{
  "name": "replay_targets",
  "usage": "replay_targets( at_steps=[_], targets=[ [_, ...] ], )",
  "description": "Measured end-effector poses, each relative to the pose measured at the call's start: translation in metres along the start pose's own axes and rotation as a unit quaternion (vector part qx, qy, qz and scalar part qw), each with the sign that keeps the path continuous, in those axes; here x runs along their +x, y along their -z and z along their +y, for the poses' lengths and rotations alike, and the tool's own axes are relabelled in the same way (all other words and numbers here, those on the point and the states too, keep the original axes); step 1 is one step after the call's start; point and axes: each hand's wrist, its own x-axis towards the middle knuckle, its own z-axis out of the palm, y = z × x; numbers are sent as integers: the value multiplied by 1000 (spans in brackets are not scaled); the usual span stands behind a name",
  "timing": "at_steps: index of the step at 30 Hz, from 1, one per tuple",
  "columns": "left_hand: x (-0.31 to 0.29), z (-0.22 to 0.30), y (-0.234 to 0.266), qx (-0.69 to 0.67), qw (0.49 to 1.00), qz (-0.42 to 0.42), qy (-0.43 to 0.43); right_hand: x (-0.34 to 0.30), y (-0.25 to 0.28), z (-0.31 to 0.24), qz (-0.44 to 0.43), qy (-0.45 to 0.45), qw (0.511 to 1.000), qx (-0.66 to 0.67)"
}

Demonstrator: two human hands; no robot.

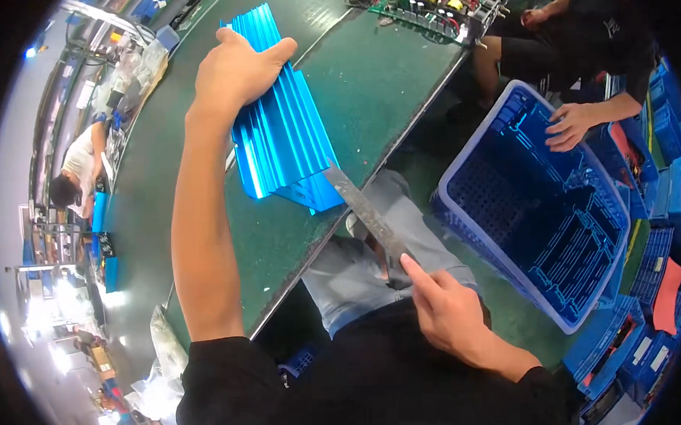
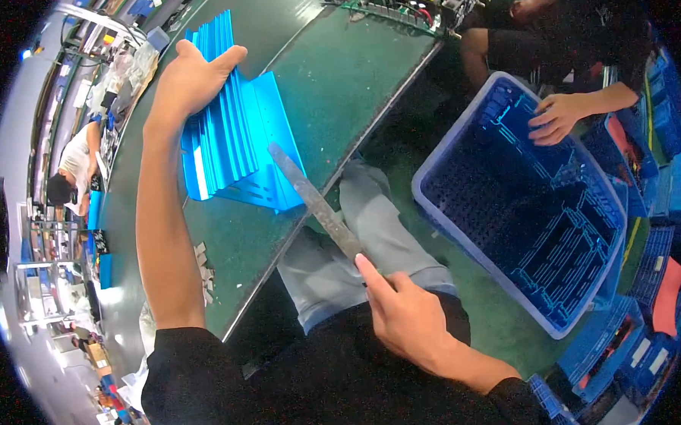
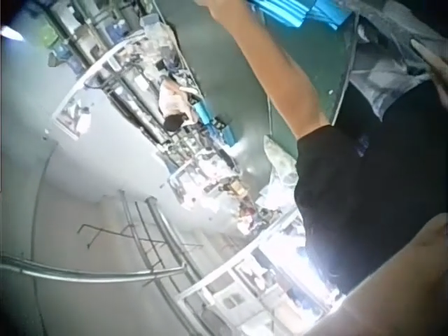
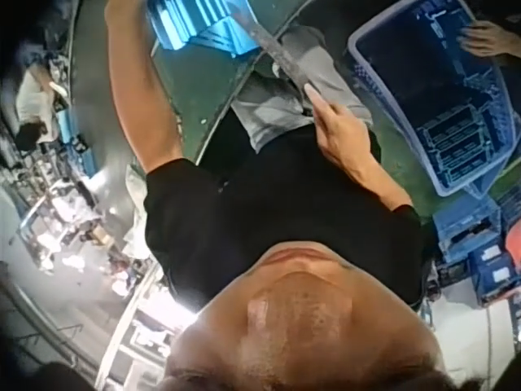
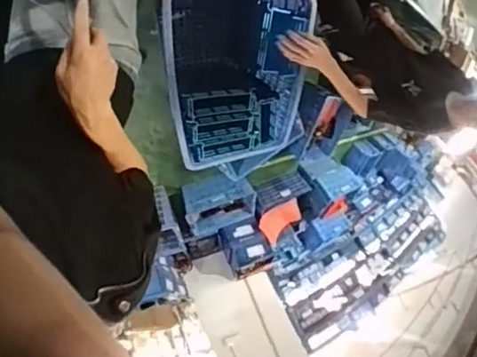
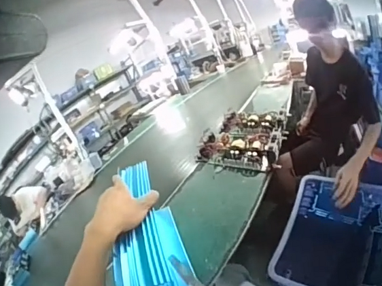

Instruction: Assembling electronic components into plastic housings on a production line.

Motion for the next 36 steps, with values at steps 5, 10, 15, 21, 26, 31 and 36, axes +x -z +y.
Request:
replay_targets(
  at_steps=[5, 10, 15, 21, 26, 31, 36],
  targets=[
    [6, 13, -3, 60, 998, -25, 7, 11, -11, 3, -46, -4, 999, -13],
    [8, 6, -2, 68, 997, -33, -21, 34, -17, -11, -63, -26, 997, -24],
    [37, -16, -3, 63, 997, -28, -43, 101, -43, -10, 15, -4, 1000, 27],
    [36, -16, 0, 52, 998, -32, -11, 62, -27, -12, -36, -1, 999, 40],
    [35, -12, -2, 56, 998, -18, -13, 82, -38, -13, -26, 6, 999, 21],
    [46, -18, -7, 107, 994, -10, -31, 152, -57, -17, 89, 65, 992, 59],
    [35, -19, -8, 118, 993, 12, -23, 72, -36, -13, -44, -4, 999, 16]
  ],
)
